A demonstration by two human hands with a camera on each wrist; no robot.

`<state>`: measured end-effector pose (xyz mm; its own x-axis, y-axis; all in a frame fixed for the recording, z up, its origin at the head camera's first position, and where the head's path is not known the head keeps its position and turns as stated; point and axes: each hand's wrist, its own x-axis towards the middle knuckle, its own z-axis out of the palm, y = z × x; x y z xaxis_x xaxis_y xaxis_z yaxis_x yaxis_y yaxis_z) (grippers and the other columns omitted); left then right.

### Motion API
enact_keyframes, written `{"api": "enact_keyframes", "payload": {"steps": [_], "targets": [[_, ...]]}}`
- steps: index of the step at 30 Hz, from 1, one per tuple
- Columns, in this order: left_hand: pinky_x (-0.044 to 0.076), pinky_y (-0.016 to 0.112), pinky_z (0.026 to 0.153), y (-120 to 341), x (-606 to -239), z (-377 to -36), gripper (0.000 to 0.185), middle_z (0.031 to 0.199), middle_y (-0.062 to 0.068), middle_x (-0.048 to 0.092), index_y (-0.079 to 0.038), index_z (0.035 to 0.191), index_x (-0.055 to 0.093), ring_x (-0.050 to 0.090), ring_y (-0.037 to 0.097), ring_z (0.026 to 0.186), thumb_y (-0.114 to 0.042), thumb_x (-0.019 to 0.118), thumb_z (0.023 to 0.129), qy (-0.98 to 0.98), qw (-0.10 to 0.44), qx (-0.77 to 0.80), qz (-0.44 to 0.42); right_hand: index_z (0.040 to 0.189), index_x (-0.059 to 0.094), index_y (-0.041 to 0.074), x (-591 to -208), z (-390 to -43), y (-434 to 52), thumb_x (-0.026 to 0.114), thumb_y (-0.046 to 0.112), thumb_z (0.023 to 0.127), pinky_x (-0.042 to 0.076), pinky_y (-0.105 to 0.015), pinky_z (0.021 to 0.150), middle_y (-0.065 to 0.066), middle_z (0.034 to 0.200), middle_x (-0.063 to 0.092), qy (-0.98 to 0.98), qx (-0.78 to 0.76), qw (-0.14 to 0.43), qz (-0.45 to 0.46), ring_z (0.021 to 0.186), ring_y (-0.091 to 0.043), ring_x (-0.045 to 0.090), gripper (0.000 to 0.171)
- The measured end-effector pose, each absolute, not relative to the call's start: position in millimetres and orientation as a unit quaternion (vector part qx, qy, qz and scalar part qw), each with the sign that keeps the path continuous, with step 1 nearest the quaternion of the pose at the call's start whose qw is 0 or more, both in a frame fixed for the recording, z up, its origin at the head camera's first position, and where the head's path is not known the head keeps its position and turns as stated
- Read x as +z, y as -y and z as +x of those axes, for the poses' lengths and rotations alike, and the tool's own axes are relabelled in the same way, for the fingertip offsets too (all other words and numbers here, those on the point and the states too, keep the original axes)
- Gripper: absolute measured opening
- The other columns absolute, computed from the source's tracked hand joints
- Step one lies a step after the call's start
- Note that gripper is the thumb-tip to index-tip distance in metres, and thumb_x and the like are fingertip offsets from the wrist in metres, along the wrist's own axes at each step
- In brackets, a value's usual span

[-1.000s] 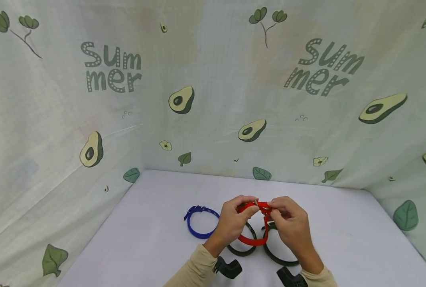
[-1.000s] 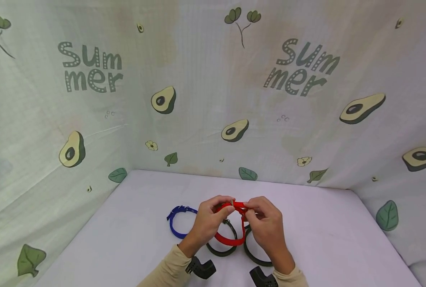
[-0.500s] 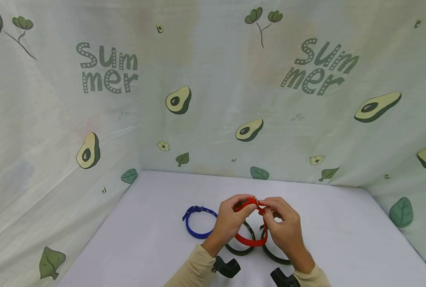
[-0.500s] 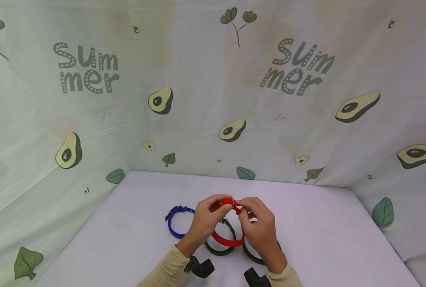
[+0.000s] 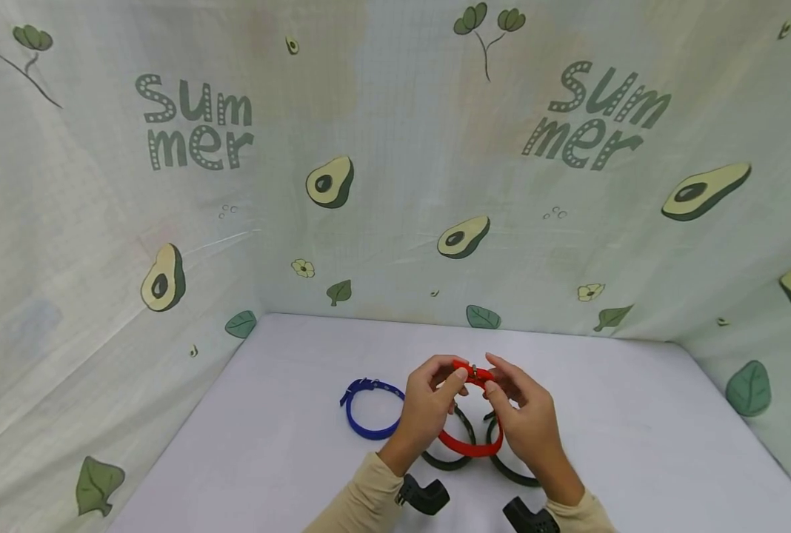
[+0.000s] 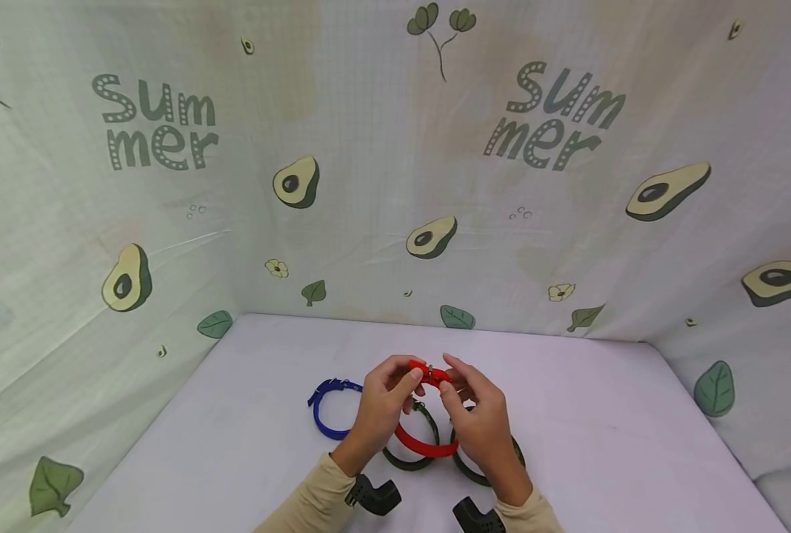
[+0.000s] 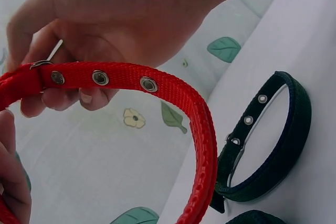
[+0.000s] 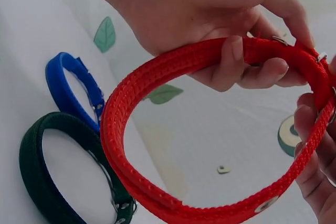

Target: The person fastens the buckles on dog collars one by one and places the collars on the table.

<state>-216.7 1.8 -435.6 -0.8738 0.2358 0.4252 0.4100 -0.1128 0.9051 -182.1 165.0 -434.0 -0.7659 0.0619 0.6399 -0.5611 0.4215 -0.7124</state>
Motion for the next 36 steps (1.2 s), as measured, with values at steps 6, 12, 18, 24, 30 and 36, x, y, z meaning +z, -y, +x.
{"api": "enact_keyframes", "payload": {"steps": [6, 12, 18, 24, 30, 36], "targets": [[0.054, 0.026, 0.057, -6.2, -434.3, -213.8, 0.02, 0.1, 0.004, 0.068, -0.007, 0.115, 0.066, 0.065, 0.013, 0.081, -0.019, 0.062, 0.101, 0.668, 0.07, -0.692, -0.264, 0.124, 0.069, 0.011, -430.5, -179.6, -162.1, 0.074, 0.005, 0.091, 0.056, -0.023, 0.069, 0.001, 0.099, 0.068, 0.79, 0.542, 0.253, 0.136, 0.081, -0.013, 0.065, 0.035], [0.056, 0.03, 0.064, -7.6, -435.3, -214.1, 0.018, 0.098, 0.006, 0.069, -0.007, 0.116, 0.064, 0.066, 0.015, 0.081, -0.018, 0.059, 0.102, 0.665, 0.063, -0.695, -0.267, 0.116, 0.068, 0.009, -430.1, -178.2, -159.8, 0.072, 0.01, 0.093, 0.057, -0.027, 0.068, -0.003, 0.098, 0.07, 0.779, 0.576, 0.226, 0.097, 0.081, -0.017, 0.066, 0.023], [0.057, 0.029, 0.074, -7.0, -438.9, -213.8, 0.02, 0.095, 0.009, 0.07, -0.003, 0.119, 0.059, 0.066, 0.017, 0.083, -0.016, 0.055, 0.104, 0.644, 0.048, -0.72, -0.253, 0.116, 0.066, 0.006, -430.8, -177.1, -158.7, 0.073, 0.007, 0.092, 0.056, -0.027, 0.065, -0.006, 0.095, 0.07, 0.773, 0.587, 0.226, 0.088, 0.075, -0.017, 0.065, 0.024], [0.058, 0.031, 0.075, -6.8, -440.0, -213.8, 0.022, 0.097, 0.008, 0.071, -0.007, 0.122, 0.055, 0.067, 0.017, 0.084, -0.021, 0.052, 0.106, 0.635, 0.043, -0.733, -0.239, 0.114, 0.066, 0.005, -430.6, -178.1, -159.2, 0.073, 0.005, 0.092, 0.056, -0.029, 0.062, -0.005, 0.091, 0.068, 0.766, 0.596, 0.226, 0.085, 0.071, -0.017, 0.065, 0.024], [0.059, 0.032, 0.074, -9.1, -439.1, -213.0, 0.023, 0.098, 0.013, 0.07, -0.005, 0.124, 0.051, 0.068, 0.02, 0.082, -0.021, 0.048, 0.108, 0.619, 0.041, -0.747, -0.239, 0.113, 0.066, 0.005, -429.2, -178.7, -160.4, 0.071, 0.006, 0.093, 0.057, -0.031, 0.061, -0.006, 0.09, 0.067, 0.762, 0.603, 0.22, 0.084, 0.071, -0.018, 0.065, 0.021], [0.058, 0.031, 0.075, -8.8, -438.2, -212.2, 0.028, 0.1, 0.016, 0.069, -0.002, 0.127, 0.047, 0.069, 0.019, 0.081, -0.023, 0.045, 0.109, 0.616, 0.037, -0.753, -0.229, 0.111, 0.067, 0.004, -427.5, -178.6, -161.9, 0.069, 0.006, 0.094, 0.057, -0.032, 0.059, -0.009, 0.088, 0.065, 0.753, 0.616, 0.21, 0.093, 0.069, -0.02, 0.064, 0.018]]}}
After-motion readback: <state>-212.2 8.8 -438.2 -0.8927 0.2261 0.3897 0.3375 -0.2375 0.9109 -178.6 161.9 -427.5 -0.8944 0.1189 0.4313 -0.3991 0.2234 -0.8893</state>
